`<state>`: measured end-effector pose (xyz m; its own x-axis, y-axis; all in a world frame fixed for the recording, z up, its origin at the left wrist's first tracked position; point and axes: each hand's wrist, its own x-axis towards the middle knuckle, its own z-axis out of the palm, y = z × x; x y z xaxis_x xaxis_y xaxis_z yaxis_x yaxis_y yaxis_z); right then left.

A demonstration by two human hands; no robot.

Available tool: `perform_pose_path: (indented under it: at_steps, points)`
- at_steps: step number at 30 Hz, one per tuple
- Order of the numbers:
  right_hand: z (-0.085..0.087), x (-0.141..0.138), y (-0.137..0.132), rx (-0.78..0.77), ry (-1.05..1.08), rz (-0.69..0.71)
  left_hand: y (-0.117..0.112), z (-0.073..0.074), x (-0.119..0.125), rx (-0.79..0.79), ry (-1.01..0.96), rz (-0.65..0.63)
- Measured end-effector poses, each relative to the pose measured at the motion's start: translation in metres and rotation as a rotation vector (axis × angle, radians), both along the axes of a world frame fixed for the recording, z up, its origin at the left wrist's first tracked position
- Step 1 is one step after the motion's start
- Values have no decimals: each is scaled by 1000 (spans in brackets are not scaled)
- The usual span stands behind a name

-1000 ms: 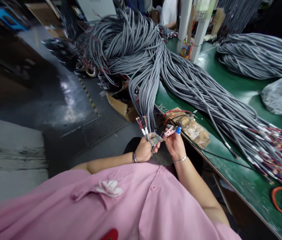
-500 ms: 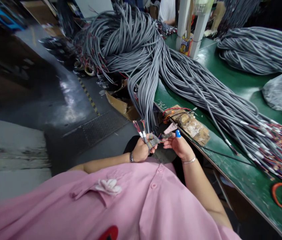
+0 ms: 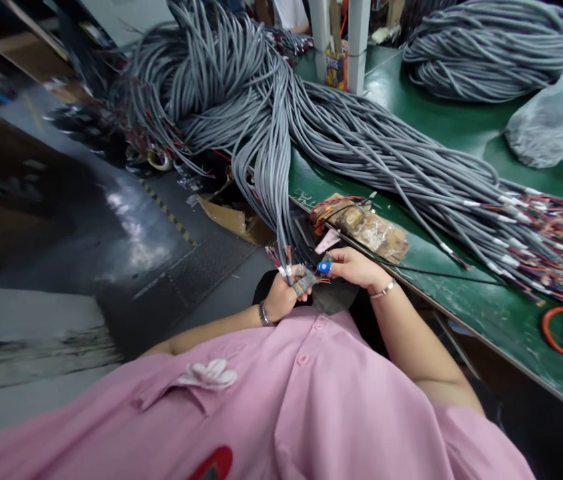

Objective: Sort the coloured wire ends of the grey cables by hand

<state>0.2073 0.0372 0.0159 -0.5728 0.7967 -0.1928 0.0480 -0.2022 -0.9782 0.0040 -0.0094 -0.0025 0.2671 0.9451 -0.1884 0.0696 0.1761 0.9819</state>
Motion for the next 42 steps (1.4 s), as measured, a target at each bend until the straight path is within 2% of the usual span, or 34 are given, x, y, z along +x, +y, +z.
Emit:
perform_pose_path:
  at_steps: [3,8,10,13,16,19,21,25,29,31,38,42]
  points:
    - [0,-2,0,39,-19,7,0,-1,1,-4,21,-38]
    - [-4,-9,-4,106,-72,61,1,-2,3,-73,88,-215]
    - [-7,-11,-6,127,-64,67,2,-4,4,-102,108,-247]
    - [-10,-10,-9,96,-7,-53,3,-7,5,-151,52,-151]
    - [-13,-7,-16,-16,84,-210,5,-10,6,-185,-50,-8]
    - [-19,-8,-29,-95,127,-235,5,-12,7,-186,-100,79]
    - [-24,-14,-37,-90,128,-254,5,-11,8,-181,-113,111]
    - [-32,-28,-45,-67,158,-476,6,-10,8,-162,-135,88]
    - [-29,-32,-40,-58,164,-438,6,-10,4,-133,-116,-24]
    - [-26,-33,-35,-57,152,-408,6,-10,3,-124,-103,-39]
    - [-28,-33,-32,-117,224,-428,7,-7,2,-146,-223,147]
    - [-34,-25,-35,-218,347,-425,9,-5,0,-171,-272,179]
